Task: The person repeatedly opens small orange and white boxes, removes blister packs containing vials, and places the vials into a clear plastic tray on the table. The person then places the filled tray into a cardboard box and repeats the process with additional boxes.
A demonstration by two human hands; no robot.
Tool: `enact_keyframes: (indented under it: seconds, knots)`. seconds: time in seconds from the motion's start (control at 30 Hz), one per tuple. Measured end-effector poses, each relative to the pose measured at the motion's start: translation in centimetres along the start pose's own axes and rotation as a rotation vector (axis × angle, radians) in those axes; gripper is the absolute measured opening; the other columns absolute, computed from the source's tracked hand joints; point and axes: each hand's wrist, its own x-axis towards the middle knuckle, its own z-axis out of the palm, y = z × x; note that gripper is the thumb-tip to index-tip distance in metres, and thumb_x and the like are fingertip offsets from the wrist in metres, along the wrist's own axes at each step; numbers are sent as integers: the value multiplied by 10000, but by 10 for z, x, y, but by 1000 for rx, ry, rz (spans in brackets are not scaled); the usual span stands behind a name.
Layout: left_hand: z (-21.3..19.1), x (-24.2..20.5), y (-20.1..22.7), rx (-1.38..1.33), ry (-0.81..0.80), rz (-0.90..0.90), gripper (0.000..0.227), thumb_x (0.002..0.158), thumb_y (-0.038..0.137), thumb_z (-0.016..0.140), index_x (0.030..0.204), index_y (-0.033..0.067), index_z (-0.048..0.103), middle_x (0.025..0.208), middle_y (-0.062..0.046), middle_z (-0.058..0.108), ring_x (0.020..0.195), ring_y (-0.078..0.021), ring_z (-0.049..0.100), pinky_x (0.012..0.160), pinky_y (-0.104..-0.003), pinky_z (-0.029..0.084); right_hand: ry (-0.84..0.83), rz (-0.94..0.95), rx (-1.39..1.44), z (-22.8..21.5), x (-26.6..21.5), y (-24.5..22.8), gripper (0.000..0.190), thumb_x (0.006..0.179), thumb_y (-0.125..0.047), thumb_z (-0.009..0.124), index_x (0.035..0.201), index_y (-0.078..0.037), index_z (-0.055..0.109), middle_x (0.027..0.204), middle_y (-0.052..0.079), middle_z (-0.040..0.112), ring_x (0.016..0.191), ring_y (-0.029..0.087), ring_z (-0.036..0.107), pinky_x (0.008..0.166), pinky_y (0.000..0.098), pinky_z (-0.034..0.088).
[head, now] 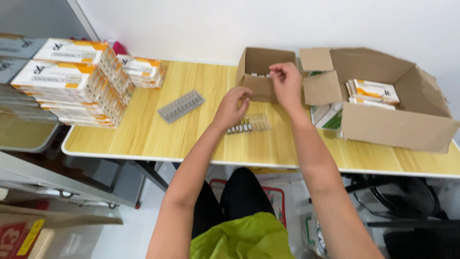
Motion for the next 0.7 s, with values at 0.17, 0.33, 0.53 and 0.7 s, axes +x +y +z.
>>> enact_keyframes:
  seconds: [0.17, 0.33, 0.53, 0.7]
  knots:
    - [34, 96, -23, 190, 13, 1, 162, 885, 21, 609, 1005, 35, 718, 1054, -180, 715, 1039, -373, 659, 908, -473, 548, -544, 63, -440, 23, 91, 80, 120, 883, -131, 712, 942, -83, 805, 915, 199, 754, 836, 306, 728, 757, 418, 559]
    - [79, 163, -74, 569, -339, -326, 191, 974, 107, 588, 1040, 46, 757, 1122, -227, 721, 1074, -385, 685, 903, -495, 544, -804, 124, -683, 52, 107, 136, 317, 851, -283, 760, 1027, -20, 789, 1096, 245, 730, 1038, 388, 697, 839, 464, 552]
    - [117, 196, -130, 694, -768, -603, 197, 980, 109, 583, 1044, 55, 761, 1131, -212, 726, 1070, -368, 695, 898, -484, 553, -509, 813, -102, 58, 94, 139, 407, 885, -302, 722, 1231, -90, 682, 1268, 124, 656, 1185, 250, 594, 1006, 378, 455]
    - [137, 201, -150, 697, -915, -685, 202, 984, 110, 579, 1047, 62, 765, 1137, -200, 731, 1067, -355, 702, 893, -474, 560, -550, 909, -50, 56, 86, 138, 374, 895, -294, 692, 1203, -82, 698, 1254, 143, 672, 1176, 273, 613, 995, 393, 469]
